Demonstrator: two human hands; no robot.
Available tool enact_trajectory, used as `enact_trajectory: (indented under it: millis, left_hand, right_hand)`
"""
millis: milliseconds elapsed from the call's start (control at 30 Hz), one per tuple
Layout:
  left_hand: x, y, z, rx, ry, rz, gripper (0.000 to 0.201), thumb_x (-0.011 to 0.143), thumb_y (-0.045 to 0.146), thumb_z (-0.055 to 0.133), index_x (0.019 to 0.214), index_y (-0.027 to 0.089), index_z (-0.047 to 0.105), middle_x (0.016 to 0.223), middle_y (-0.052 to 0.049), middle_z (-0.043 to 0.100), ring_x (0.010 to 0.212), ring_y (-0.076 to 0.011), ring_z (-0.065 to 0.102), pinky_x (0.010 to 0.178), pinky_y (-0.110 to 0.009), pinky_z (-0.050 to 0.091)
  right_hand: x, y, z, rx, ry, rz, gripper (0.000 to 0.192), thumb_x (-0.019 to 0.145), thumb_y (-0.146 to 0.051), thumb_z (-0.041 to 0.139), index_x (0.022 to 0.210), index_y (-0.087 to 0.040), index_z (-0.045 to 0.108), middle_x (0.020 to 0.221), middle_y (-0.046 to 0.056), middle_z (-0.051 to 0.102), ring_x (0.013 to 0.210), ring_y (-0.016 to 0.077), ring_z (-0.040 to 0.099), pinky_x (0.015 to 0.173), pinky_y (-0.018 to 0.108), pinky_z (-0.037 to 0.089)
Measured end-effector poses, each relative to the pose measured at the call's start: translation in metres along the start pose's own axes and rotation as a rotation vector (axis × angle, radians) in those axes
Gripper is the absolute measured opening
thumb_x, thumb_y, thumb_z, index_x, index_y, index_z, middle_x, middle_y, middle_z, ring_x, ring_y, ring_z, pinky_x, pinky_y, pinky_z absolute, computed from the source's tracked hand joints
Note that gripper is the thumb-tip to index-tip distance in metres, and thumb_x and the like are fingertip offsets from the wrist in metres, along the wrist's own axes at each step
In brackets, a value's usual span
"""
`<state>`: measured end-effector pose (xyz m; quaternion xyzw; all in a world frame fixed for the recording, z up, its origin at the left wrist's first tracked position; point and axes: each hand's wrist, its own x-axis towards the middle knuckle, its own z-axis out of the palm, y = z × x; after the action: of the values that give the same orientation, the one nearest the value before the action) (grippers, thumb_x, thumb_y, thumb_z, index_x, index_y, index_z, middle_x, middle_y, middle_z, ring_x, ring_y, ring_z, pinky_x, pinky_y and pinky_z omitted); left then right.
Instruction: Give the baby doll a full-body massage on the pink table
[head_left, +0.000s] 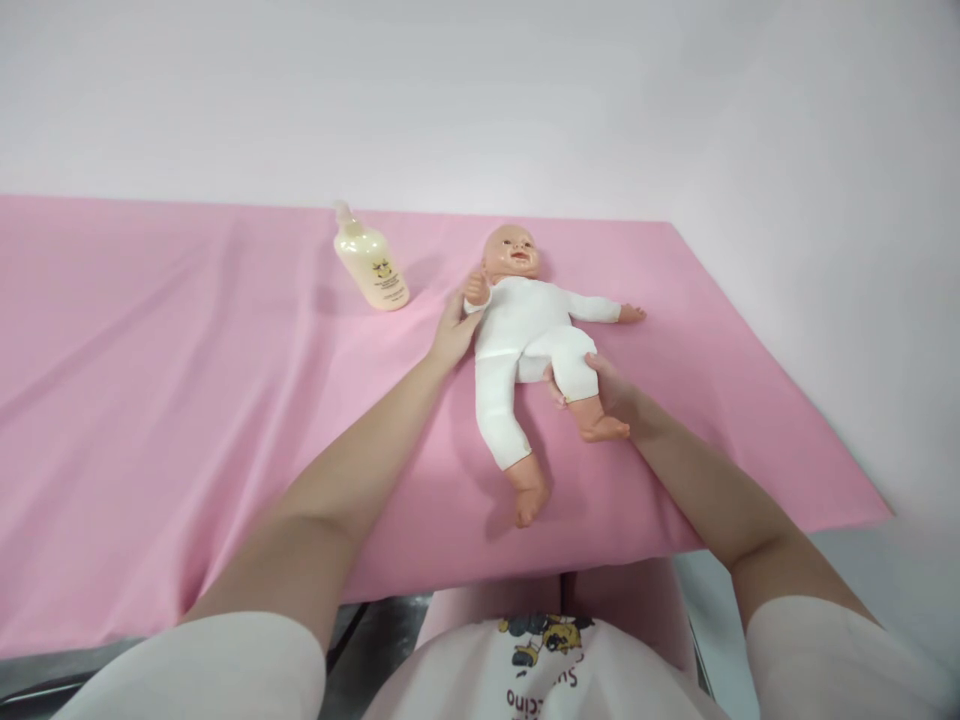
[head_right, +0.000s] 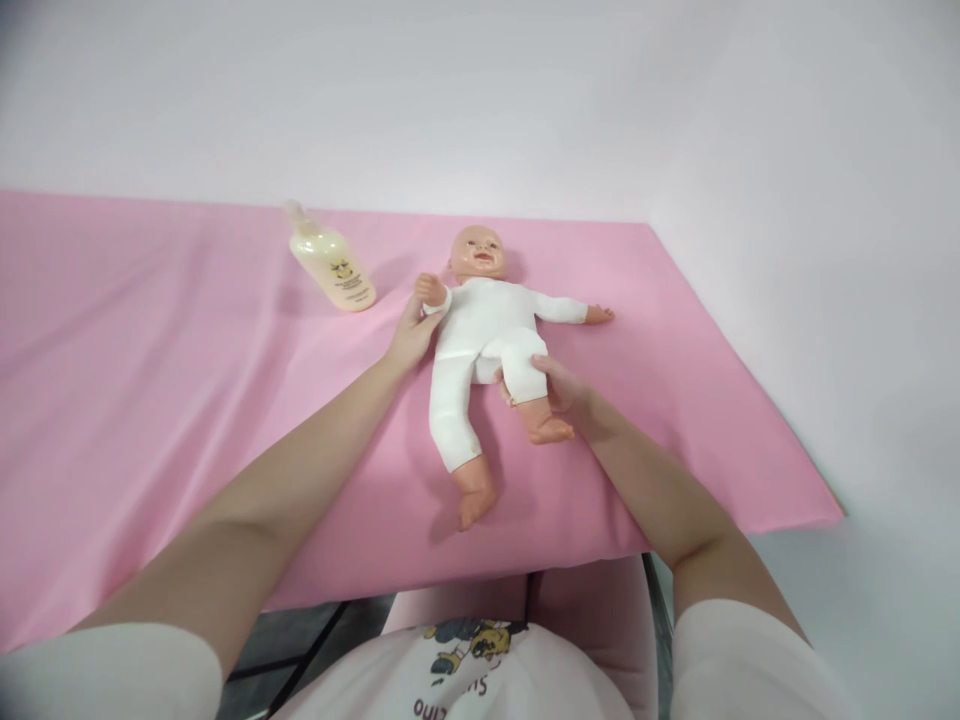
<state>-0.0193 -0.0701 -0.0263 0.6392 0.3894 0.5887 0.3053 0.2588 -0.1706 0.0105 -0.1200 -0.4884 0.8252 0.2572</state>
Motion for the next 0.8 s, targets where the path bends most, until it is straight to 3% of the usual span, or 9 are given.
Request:
enact_trajectory:
  millis: [133, 267, 400, 500, 633, 700, 800]
  left_hand:
    - [0.003, -0.011, -0.001, -0.068, 0.075, -0.046, 0.055, 0.084, 0.055, 0.068, 0.125, 0.022, 0.056, 0.129, -0.011, 0.066, 0.122, -0.0282, 0.062, 0.11, -0.044, 0.047]
    - [0.005, -0.017, -0.002, -0.087, 0.113, -0.066, 0.049, 0.084, 0.054, 0.067, 0.121, 0.024, 0.056, 0.129, -0.01, 0.066, 0.125, -0.0274, 0.061, 0.112, -0.043, 0.045]
    - [0.005, -0.017, -0.002, -0.097, 0.106, -0.078, 0.049, 0.084, 0.052, 0.067, 0.122, 0.024, 0.055, 0.127, -0.009, 0.066, 0.124, -0.0275, 0.061, 0.112, -0.044, 0.045]
    - [0.005, -0.015, -0.001, -0.108, 0.107, -0.078, 0.048, 0.083, 0.051, 0.068, 0.121, 0.024, 0.056, 0.126, -0.009, 0.067, 0.123, -0.0278, 0.062, 0.112, -0.044, 0.045]
    - [0.005, -0.014, -0.001, -0.14, 0.118, -0.076, 0.048, 0.081, 0.051, 0.07, 0.12, 0.024, 0.058, 0.126, -0.009, 0.067, 0.124, -0.028, 0.061, 0.112, -0.044, 0.045]
    - [0.005, -0.014, -0.002, -0.144, 0.122, -0.065, 0.051, 0.08, 0.052, 0.072, 0.121, 0.024, 0.058, 0.128, -0.01, 0.066, 0.125, -0.0285, 0.06, 0.113, -0.044, 0.044]
    - [0.004, -0.013, -0.001, -0.123, 0.117, -0.044, 0.055, 0.08, 0.055, 0.072, 0.122, 0.022, 0.058, 0.129, -0.011, 0.066, 0.126, -0.0297, 0.06, 0.113, -0.046, 0.044]
  right_hand:
    - [0.002, 0.005, -0.008, 0.031, -0.167, 0.043, 0.064, 0.079, -0.07, 0.066, 0.108, -0.013, 0.063, 0.085, 0.005, 0.071, 0.07, 0.0149, 0.066, 0.059, 0.025, 0.053]
    - [0.004, 0.005, -0.011, 0.053, -0.359, 0.174, 0.073, 0.076, -0.063, 0.074, 0.123, -0.011, 0.055, 0.097, 0.012, 0.074, 0.081, 0.0194, 0.072, 0.069, 0.028, 0.056]
    - [0.006, 0.001, -0.012, 0.014, -0.571, 0.268, 0.08, 0.077, -0.045, 0.082, 0.137, -0.012, 0.042, 0.112, 0.019, 0.074, 0.102, 0.0255, 0.073, 0.082, 0.034, 0.057]
    - [0.008, -0.003, -0.012, -0.03, -0.677, 0.334, 0.084, 0.078, -0.026, 0.083, 0.144, -0.016, 0.032, 0.122, 0.019, 0.07, 0.11, 0.025, 0.071, 0.085, 0.034, 0.058]
    - [0.008, -0.005, -0.008, -0.024, -0.687, 0.311, 0.081, 0.079, -0.01, 0.078, 0.147, -0.016, 0.034, 0.126, 0.017, 0.069, 0.113, 0.0228, 0.069, 0.082, 0.029, 0.057]
    - [0.006, -0.002, -0.009, 0.016, -0.632, 0.238, 0.07, 0.081, -0.017, 0.077, 0.142, -0.013, 0.042, 0.122, 0.016, 0.071, 0.11, 0.022, 0.07, 0.081, 0.028, 0.057]
    - [0.002, 0.004, -0.016, 0.123, -0.44, 0.167, 0.066, 0.075, -0.037, 0.082, 0.13, -0.012, 0.053, 0.108, 0.012, 0.075, 0.095, 0.0199, 0.073, 0.073, 0.026, 0.057]
